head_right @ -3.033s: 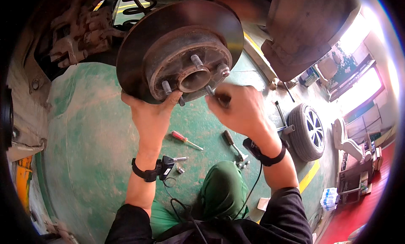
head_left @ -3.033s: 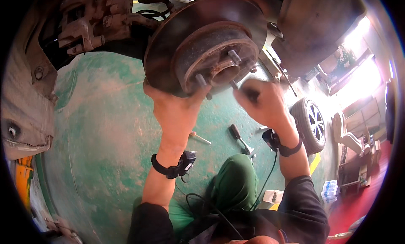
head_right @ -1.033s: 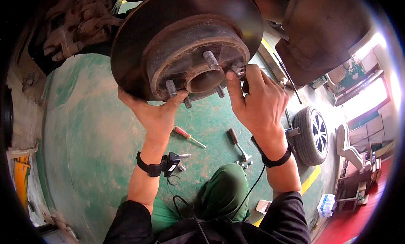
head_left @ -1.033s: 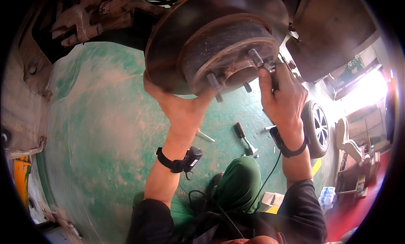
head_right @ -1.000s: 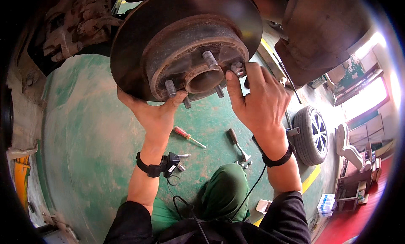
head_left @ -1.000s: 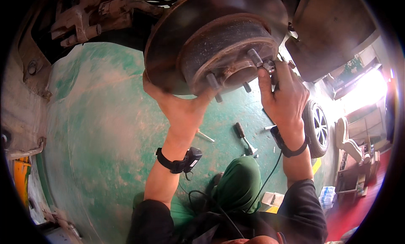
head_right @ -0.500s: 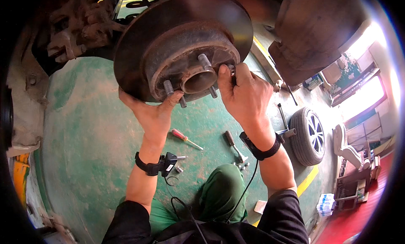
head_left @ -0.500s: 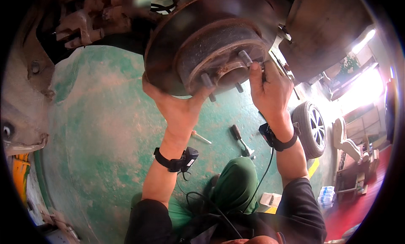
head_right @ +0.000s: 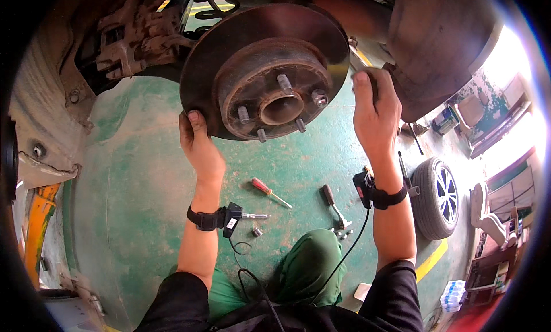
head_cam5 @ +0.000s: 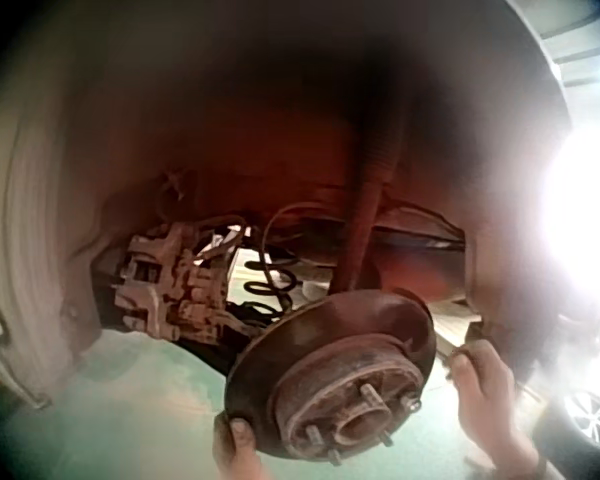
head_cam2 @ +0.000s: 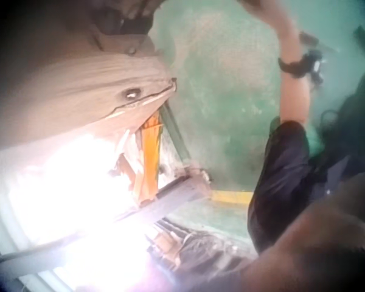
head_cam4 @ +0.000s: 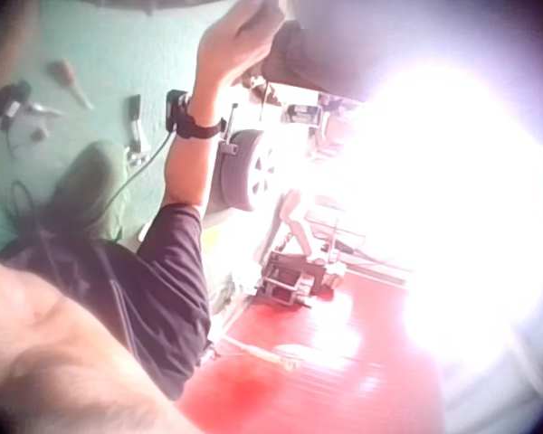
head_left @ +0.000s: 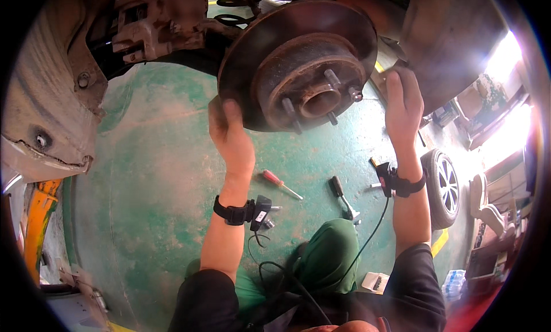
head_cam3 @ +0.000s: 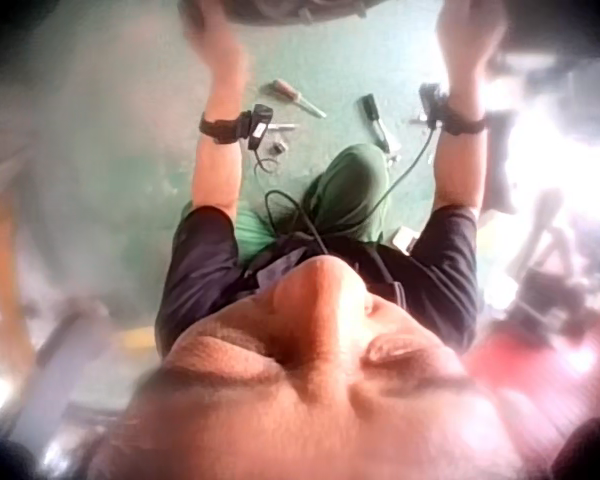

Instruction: The person works on a car's wheel hub and brake assembly, handling a transparent plastic component and then mounting a brake rotor onto the wheel studs by hand.

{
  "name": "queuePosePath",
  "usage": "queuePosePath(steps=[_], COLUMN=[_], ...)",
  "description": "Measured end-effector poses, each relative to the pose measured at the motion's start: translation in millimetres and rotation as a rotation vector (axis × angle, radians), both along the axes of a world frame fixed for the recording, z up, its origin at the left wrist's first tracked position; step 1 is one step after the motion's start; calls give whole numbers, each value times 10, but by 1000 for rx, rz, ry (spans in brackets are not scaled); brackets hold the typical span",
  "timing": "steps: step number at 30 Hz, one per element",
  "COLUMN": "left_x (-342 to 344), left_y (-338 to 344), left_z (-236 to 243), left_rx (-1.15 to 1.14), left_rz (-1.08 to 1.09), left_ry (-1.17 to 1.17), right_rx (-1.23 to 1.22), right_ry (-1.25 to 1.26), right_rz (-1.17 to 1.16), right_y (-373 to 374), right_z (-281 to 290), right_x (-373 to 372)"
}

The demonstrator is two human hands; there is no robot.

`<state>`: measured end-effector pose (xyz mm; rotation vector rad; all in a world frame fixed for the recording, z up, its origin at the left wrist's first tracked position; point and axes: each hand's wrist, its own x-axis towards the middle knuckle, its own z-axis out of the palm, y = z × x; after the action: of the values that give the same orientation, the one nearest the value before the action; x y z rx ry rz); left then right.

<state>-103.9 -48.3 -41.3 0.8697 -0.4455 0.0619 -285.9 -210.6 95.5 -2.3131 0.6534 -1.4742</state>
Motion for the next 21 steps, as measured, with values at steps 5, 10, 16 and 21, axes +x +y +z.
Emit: queuePosePath(steps=[5, 10, 16, 21], left_x=[38, 64, 133, 107], left_y=[-43, -68, -23, -89], left_z=[-9, -3, 1, 118], left_rx=[69, 11, 84, 38], left_rz=[90, 62, 68, 100], left_ry=[-40, -12, -62, 4], right_rx=[-97, -228, -446, -628], right_ry=[9, 88, 345, 460], right_rz=[92, 66, -15, -208], right_y=[-224, -41, 271, 275], right_z=[91, 53, -138, -233], right_x=[64, 16, 21, 114])
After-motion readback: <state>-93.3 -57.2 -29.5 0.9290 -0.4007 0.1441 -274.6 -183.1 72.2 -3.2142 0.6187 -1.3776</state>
